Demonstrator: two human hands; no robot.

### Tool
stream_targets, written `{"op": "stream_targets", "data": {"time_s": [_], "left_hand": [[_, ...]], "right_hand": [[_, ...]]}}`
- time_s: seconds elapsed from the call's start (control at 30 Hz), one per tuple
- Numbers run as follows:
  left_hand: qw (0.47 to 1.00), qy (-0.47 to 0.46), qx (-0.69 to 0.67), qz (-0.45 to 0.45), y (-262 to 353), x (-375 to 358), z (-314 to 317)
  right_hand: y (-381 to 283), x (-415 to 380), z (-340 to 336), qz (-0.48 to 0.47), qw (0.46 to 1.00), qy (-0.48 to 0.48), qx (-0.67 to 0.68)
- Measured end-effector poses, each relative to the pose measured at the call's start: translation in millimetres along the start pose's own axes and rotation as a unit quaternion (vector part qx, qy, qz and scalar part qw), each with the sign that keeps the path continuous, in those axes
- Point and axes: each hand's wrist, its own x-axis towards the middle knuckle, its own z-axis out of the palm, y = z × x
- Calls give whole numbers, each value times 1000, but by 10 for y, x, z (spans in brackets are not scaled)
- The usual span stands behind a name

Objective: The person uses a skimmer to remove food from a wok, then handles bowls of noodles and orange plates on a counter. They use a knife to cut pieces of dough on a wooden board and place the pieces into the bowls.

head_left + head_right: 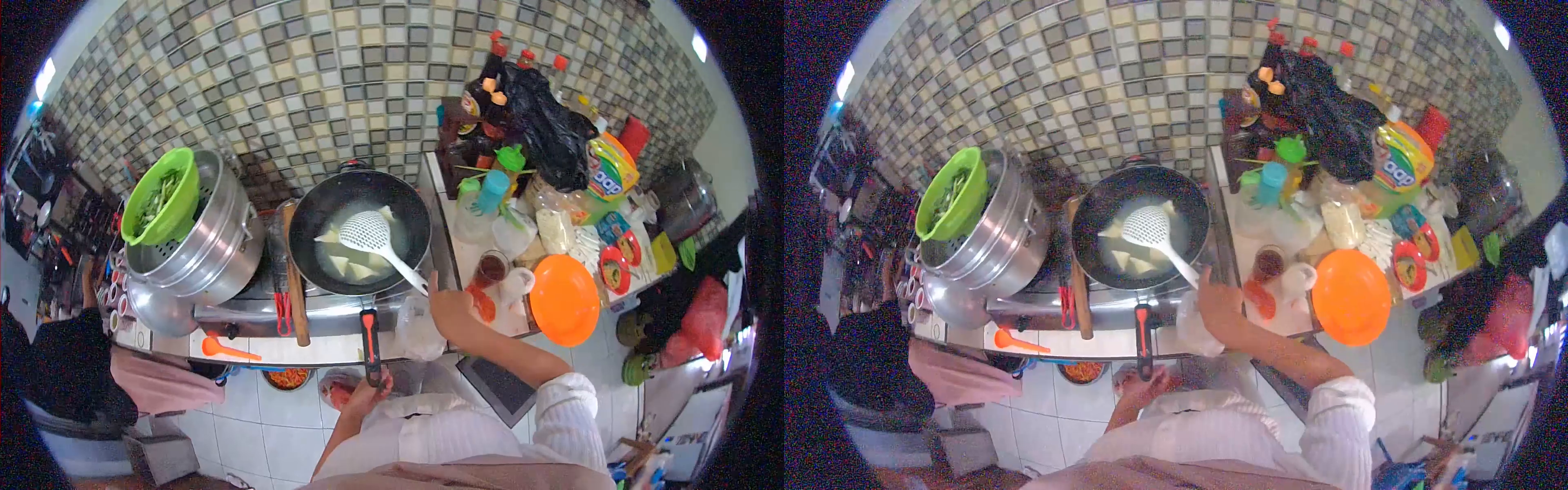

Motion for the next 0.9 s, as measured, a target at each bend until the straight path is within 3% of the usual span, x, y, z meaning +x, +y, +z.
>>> {"op": "stream_targets", "data": {"time_s": [0.07, 0.17, 0.23, 0.3, 0.37, 0.43, 0.53, 0.63, 0.73, 0.77, 0.8, 0.87, 0.9], "left_hand": [[993, 71, 72, -67, 87, -127, 287], [980, 20, 177, -83, 211, -140, 538], [963, 14, 261, -72, 72, 3, 547], [956, -2, 282, -75, -108, 174, 466], [942, -19, 333, -36, 17, 158, 737], [935, -14, 352, -29, 59, 150, 905], [925, -31, 379, -25, 88, 204, 1097], [915, -77, 395, -34, 127, 294, 1290], [924, -66, 367, -82, 160, 366, 1610], [924, -69, 366, -80, 206, 379, 1770], [923, -75, 367, -83, 207, 421, 1932], [923, -23, 382, -42, 178, 501, 2254], [926, -7, 370, -78, 240, 507, 2478]], "right_hand": [[17, -222, -77, 14, 999, 37, 1], [64, -515, -141, -41, 992, -25, 121], [83, -679, -17, -131, 965, -50, 220], [56, -789, 178, -110, 962, -66, 242], [39, -892, 441, -91, 957, -78, 264], [45, -995, 695, -79, 924, -55, 371], [179, -1097, 840, -40, 918, -82, 387], [524, -1163, 888, -51, 884, -14, 464], [1060, -1245, 818, -26, 901, 6, 434], [1276, -1308, 692, 4, 901, -51, 431], [1480, -1373, 676, 10, 901, -51, 430], [1928, -1564, 705, -15, 877, -30, 479], [2143, -1634, 741, -51, 892, 1, 450]]}}
